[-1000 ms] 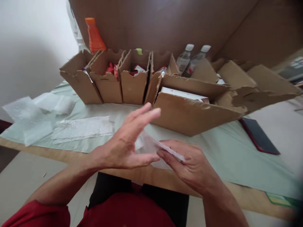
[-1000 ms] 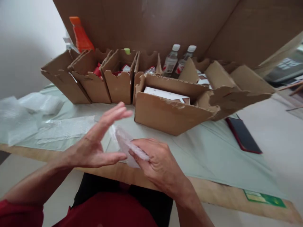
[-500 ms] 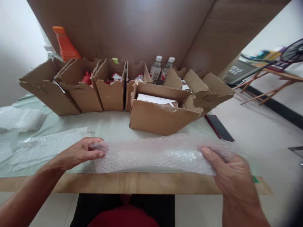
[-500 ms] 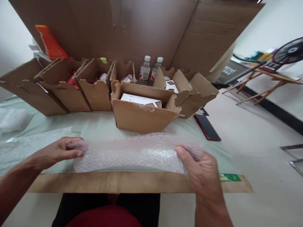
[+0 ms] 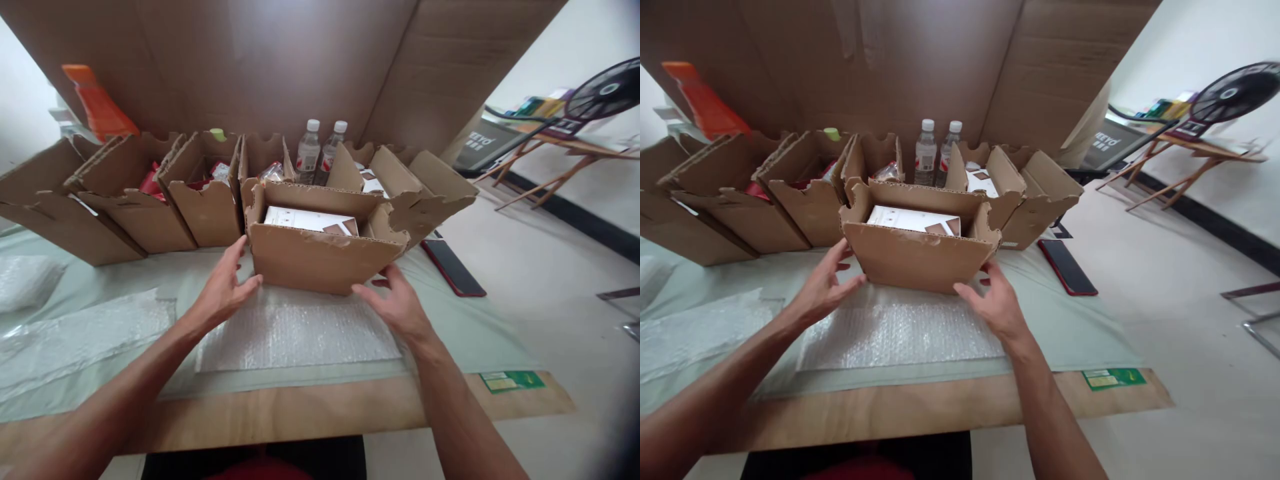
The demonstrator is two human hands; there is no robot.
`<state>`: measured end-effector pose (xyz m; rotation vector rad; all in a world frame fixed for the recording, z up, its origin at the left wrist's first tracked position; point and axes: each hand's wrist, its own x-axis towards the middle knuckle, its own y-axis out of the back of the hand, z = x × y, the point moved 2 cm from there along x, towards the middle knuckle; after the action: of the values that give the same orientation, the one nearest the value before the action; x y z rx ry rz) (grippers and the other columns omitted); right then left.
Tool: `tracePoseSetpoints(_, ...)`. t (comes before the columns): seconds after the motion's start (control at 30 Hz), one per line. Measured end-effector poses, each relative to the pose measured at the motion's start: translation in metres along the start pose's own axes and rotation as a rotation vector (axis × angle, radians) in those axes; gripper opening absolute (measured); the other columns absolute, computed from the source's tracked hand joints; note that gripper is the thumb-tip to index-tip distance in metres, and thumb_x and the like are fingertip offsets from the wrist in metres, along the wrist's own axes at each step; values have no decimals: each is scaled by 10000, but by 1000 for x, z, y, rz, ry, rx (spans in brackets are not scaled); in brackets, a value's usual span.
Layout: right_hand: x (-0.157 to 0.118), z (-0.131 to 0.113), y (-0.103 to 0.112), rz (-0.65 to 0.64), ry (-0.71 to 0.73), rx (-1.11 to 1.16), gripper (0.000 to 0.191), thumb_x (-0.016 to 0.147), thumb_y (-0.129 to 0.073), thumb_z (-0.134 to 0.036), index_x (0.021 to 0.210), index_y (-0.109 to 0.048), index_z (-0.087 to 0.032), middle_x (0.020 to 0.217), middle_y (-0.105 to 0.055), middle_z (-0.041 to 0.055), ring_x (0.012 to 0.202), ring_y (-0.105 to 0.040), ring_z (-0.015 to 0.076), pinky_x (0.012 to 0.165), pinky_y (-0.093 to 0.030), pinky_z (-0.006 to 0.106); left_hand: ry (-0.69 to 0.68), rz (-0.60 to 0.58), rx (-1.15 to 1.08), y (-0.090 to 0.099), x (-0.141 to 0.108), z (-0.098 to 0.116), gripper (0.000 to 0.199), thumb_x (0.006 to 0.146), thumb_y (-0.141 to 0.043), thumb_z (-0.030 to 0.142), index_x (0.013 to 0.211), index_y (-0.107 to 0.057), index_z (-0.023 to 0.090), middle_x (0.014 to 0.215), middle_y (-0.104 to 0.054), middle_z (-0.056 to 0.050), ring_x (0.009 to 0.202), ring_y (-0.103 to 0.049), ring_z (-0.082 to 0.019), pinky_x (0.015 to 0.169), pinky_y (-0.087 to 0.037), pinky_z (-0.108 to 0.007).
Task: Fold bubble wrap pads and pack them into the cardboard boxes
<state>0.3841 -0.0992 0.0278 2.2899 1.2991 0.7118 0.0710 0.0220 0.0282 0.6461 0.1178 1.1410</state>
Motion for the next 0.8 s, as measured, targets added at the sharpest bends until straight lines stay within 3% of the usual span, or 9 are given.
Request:
tracePoseSetpoints(0.1,20,-2,-18,-91,-20,109,510,709,-769,-592,1008,-662,-191,985,-769,118,842,-707,291,754,-589,433,15,-28,-130,-26,1,3,628,861,-598,355,1451,-447,202,1377,-616,-146,1215,-617,-296,1008,-537,-497)
tracePoseSetpoints(0.17,26,-2,-28,-134,-5,152,477,725,-765,-589,966,-663,-191,936,-768,104,833,-707,285,747,-586,415,51,9,-115,-29,-11,-1,581,872,-592,339,1421,-452,212,1338,-620,-125,1161,-628,-271,985,-556,-477)
tracePoseSetpoints(0.3,34,-5,-48,-168,28,206,570,736,-748,-615,1100,-651,-187,1027,-758,116,932,-710,295,775,-581,409,93,83,-43,-19,-22,-11,542,883,-583,313,1395,-441,208,1261,-622,-95,1082,-626,-231,947,-583,-436)
tracePoseSetpoints(0.47,41,-7,-66,-114,-5,224,586,792,-698,-584,1214,-615,-187,1065,-755,109,868,-687,262,777,-570,401,82,106,5,-17,0,-20,524,909,-514,270,1425,-425,234,1277,-637,-91,1067,-648,-213,903,-590,-389)
tracePoseSetpoints(0.57,27,-3,-59,-103,-15,168,516,830,-647,-535,1198,-638,-172,1079,-750,119,953,-690,283,840,-566,429,51,110,64,-12,-3,-28,595,921,-506,246,1501,-376,223,1416,-587,-150,1200,-632,-269,981,-569,-466)
tracePoseSetpoints(0.7,-15,0,-37,34,4,49,515,896,-603,-496,1299,-629,-176,1304,-692,159,1181,-652,312,971,-539,497,-53,218,295,4,-42,-21,763,935,-579,274,1611,-227,238,1600,-410,-197,1400,-510,-351,1125,-470,-572)
tracePoseSetpoints(0.8,-49,-20,-46,-3,174,-88,387,977,-540,-404,1285,-660,-202,1353,-676,138,1258,-621,290,1077,-488,519,-213,90,436,-3,-72,-3,645,978,-543,242,1582,-319,253,1604,-428,-174,1468,-449,-341,1177,-426,-554)
